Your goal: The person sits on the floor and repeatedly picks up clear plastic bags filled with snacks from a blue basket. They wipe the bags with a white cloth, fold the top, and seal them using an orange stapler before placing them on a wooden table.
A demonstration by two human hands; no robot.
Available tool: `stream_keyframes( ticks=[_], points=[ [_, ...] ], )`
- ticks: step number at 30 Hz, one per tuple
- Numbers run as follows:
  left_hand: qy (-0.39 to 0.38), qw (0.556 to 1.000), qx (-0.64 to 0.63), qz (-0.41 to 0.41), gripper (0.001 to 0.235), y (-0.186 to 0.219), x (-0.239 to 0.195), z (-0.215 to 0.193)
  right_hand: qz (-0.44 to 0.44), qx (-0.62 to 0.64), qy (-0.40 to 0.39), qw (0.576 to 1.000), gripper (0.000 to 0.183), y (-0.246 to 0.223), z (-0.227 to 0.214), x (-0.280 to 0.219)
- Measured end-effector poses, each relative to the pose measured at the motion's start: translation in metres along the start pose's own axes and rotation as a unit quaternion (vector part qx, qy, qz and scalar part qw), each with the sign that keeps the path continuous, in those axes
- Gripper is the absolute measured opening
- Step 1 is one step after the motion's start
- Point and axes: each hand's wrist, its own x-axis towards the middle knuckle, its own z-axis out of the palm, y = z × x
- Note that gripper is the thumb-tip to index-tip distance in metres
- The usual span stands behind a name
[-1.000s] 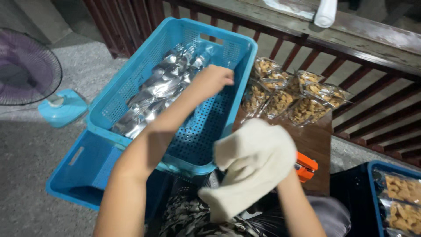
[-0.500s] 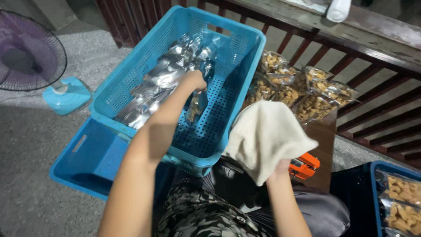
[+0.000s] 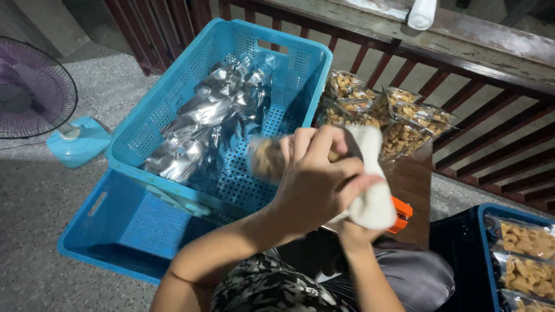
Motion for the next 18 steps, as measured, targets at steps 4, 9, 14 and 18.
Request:
stream_keyframes(
  ticks=[4,9,14,18],
  points=[
    [0.026,0.988,-0.152,0.001,0.044,-0.004,-0.004,-0.001,0.002,-0.077,0.013,0.997,0.045,-0.026,-0.043,0.017],
    [-0.087,0.900,-0.402,-0.147,0.053,-0.008,-0.024,0.026,0.128,-0.029,-0.024,0.991,0.039,-0.046,-0.074,0.013],
    [-0.106,0.865,-0.417,-0.258,0.033,-0.008,-0.066,0.062,0.246,-0.002,-0.058,0.968,0.037,-0.021,-0.090,-0.010],
    [-0.108,0.852,-0.354,-0.370,0.031,-0.020,-0.082,0.083,0.288,0.012,-0.025,0.957,0.042,0.016,-0.095,-0.045]
  ],
)
